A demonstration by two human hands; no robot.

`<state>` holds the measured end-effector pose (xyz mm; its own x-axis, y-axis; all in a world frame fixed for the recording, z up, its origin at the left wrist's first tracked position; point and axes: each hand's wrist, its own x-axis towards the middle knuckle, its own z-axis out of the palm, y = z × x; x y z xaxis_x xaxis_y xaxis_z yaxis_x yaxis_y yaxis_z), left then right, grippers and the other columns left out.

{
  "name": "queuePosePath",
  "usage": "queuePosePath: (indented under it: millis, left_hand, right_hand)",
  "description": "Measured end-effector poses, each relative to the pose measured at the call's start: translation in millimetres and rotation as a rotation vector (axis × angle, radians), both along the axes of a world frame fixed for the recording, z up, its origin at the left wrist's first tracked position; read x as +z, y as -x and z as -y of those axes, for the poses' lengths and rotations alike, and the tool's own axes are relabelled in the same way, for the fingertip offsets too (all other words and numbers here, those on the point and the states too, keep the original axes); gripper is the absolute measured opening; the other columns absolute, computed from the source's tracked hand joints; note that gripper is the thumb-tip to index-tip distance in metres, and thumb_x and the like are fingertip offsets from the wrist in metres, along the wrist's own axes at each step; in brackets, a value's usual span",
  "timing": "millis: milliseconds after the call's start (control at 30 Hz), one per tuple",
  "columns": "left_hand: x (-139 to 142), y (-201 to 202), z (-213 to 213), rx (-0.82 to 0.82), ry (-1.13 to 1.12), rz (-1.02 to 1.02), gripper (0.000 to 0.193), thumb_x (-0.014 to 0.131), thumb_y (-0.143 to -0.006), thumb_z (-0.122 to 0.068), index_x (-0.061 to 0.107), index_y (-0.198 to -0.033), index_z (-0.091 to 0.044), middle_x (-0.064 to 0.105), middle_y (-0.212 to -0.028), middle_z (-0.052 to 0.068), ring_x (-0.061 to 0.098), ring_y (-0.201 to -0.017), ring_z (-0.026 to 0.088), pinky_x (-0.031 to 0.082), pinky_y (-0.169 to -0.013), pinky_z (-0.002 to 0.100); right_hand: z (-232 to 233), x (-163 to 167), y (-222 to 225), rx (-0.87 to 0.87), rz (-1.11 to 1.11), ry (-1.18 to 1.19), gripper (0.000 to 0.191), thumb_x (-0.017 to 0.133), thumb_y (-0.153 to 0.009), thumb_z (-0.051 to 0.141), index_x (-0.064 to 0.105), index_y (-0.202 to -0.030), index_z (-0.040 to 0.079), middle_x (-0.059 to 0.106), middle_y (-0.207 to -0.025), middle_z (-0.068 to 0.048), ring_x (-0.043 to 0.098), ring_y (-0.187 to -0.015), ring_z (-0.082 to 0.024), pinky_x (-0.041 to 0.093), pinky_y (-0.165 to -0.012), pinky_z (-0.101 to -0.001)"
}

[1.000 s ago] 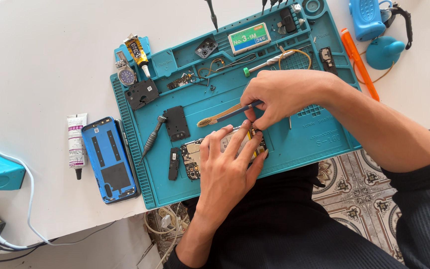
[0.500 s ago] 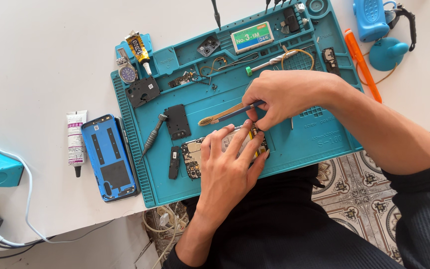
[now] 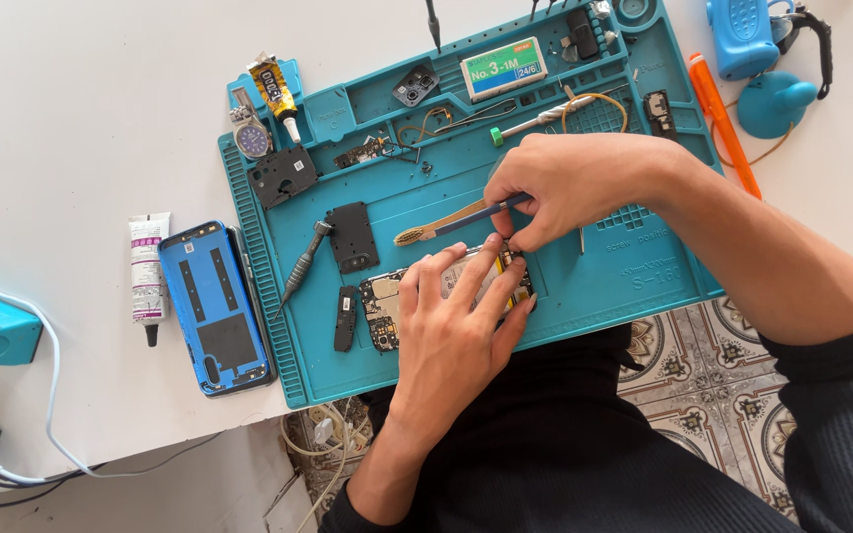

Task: The person works on a disassembled smartphone on a teal repair mat, using a toothbrush to brush the internal components and a spudger tool to pry and adjust parts around the battery. They reposition the phone body, lift small components with tweezers, and continue prying along the edge of the assembly.

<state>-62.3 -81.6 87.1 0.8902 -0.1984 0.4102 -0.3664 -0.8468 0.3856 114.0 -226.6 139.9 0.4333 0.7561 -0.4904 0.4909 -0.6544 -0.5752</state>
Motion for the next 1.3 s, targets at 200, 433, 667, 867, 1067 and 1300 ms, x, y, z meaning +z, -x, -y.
queuePosePath:
  millis: [200,433,667,867,1067,1300]
  left_hand:
    - [-3,1,-3,0.002,-0.013,0.007,0.032,0.075,-0.095,-0.031,0.074,-0.123,-0.014,0.065,-0.139,0.005,0.054,-0.126,0.030,0.039,-0.110,0.048]
    - [-3,1,-5,0.002,-0.019,0.013,0.032,0.075,-0.096,-0.032,0.073,-0.123,-0.015,0.065,-0.139,0.005,0.055,-0.126,0.030,0.039,-0.110,0.047]
    - [-2,1,-9,0.008,0.003,0.018,0.032,0.075,-0.095,-0.031,0.073,-0.122,-0.015,0.065,-0.138,0.006,0.055,-0.127,0.031,0.039,-0.109,0.048]
    - [-4,1,-11,0.005,0.016,0.016,0.031,0.074,-0.096,-0.032,0.073,-0.121,-0.014,0.065,-0.137,0.006,0.054,-0.127,0.031,0.039,-0.110,0.048]
    - [-7,1,-12,0.000,0.012,0.014,0.032,0.074,-0.097,-0.032,0.073,-0.122,-0.013,0.065,-0.137,0.006,0.054,-0.128,0.031,0.039,-0.110,0.049]
    - [-8,3,-12,-0.006,0.021,0.014,0.032,0.074,-0.096,-0.030,0.073,-0.123,-0.012,0.065,-0.137,0.004,0.054,-0.129,0.031,0.038,-0.111,0.048]
  right_hand:
    - [-1,-3,-1,0.020,0.007,-0.014,0.024,0.079,-0.068,0.023,0.080,-0.087,0.009,0.048,-0.054,-0.004,0.057,-0.050,-0.020,0.045,-0.048,-0.0371]
    - [-2,-4,-4,0.059,0.004,-0.034,0.022,0.079,-0.070,0.024,0.081,-0.086,0.009,0.046,-0.054,-0.004,0.055,-0.051,-0.020,0.045,-0.050,-0.0372]
    - [-8,1,-2,0.029,0.020,-0.017,0.023,0.081,-0.070,0.025,0.081,-0.086,0.008,0.046,-0.052,-0.005,0.054,-0.049,-0.020,0.044,-0.049,-0.0376]
    - [-11,2,-2,0.037,0.030,-0.012,0.023,0.080,-0.071,0.026,0.080,-0.085,0.008,0.046,-0.051,-0.006,0.054,-0.049,-0.020,0.043,-0.048,-0.0377]
    - [-12,0,-2,0.039,0.029,-0.020,0.025,0.079,-0.071,0.025,0.080,-0.089,0.008,0.048,-0.051,-0.005,0.054,-0.048,-0.019,0.043,-0.047,-0.0370]
    - [-12,0,-2,0.034,0.035,0.016,0.023,0.081,-0.073,0.026,0.081,-0.088,0.008,0.046,-0.051,-0.005,0.053,-0.048,-0.019,0.043,-0.048,-0.0366]
